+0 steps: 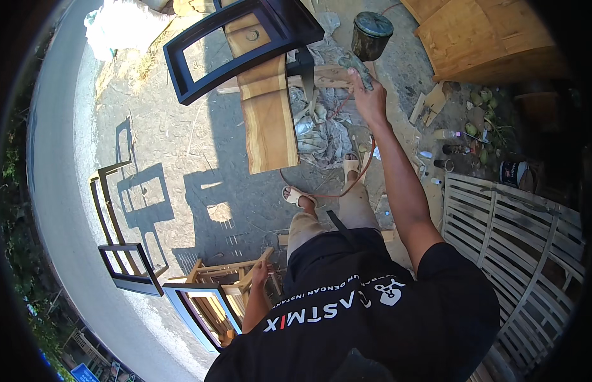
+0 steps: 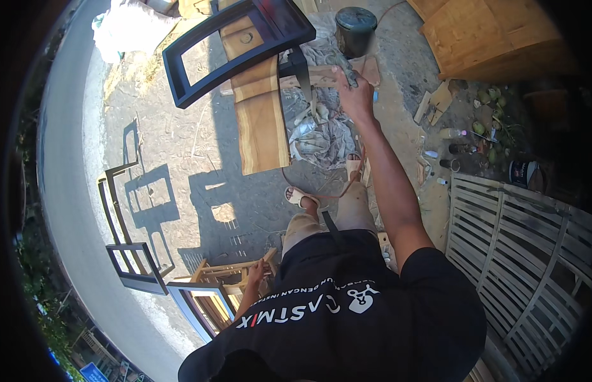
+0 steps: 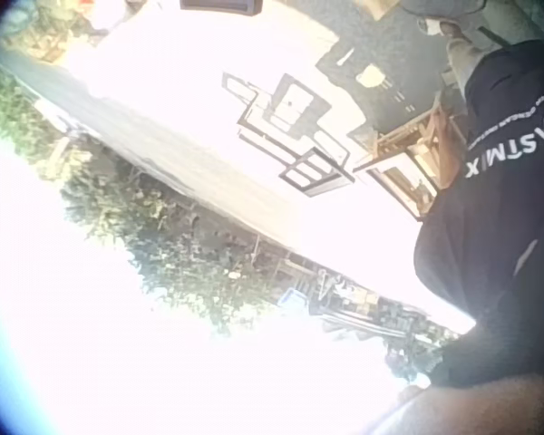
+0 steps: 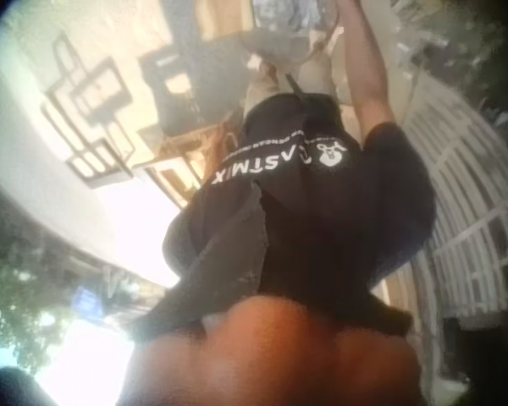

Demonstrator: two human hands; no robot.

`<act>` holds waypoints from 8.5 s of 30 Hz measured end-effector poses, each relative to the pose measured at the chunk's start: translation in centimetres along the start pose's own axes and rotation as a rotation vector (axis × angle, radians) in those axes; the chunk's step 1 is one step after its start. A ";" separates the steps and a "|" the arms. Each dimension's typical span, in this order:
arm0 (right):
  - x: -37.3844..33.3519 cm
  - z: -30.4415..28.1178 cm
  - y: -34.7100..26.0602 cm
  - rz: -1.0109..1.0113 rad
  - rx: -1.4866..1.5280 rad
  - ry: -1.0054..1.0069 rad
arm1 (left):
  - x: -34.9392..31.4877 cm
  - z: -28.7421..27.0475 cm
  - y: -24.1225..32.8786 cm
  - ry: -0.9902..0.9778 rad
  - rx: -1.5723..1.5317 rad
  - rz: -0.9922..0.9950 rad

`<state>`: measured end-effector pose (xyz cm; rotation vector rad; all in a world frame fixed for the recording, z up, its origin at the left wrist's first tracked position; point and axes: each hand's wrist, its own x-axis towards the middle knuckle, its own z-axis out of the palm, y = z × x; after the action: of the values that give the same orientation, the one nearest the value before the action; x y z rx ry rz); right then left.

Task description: The person paints wooden window frames using a spray gun. The person applies paint to the frames, wipes them with a cloth, and moves the finished frames to a stack.

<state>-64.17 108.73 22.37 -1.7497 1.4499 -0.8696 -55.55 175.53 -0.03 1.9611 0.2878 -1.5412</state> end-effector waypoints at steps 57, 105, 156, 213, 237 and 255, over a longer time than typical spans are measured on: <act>10.9 30.6 -19.8 -0.467 -0.074 -0.460 | -0.1 23.6 5.0 0.127 -0.435 -0.085; 13.0 30.1 -20.5 -0.382 -0.013 -0.891 | 0.1 21.6 4.9 0.171 -0.475 -0.097; 15.2 18.1 -12.8 -0.291 -0.360 -0.197 | 4.3 11.4 6.7 0.035 -0.262 -0.036; 39.6 1.5 -4.4 -0.483 -0.079 -0.802 | 1.7 35.7 23.3 0.268 -0.119 -0.041; 45.7 1.6 -3.8 -0.606 -0.049 -1.017 | 4.0 53.5 37.9 0.264 -0.277 -0.017; 51.2 2.2 1.3 -0.701 -0.015 -1.617 | 8.7 57.5 48.9 0.409 -0.446 -0.022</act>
<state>-55.31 58.23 23.45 -2.0240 -0.2282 0.3890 -73.30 101.66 0.87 1.8883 0.7549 -0.9645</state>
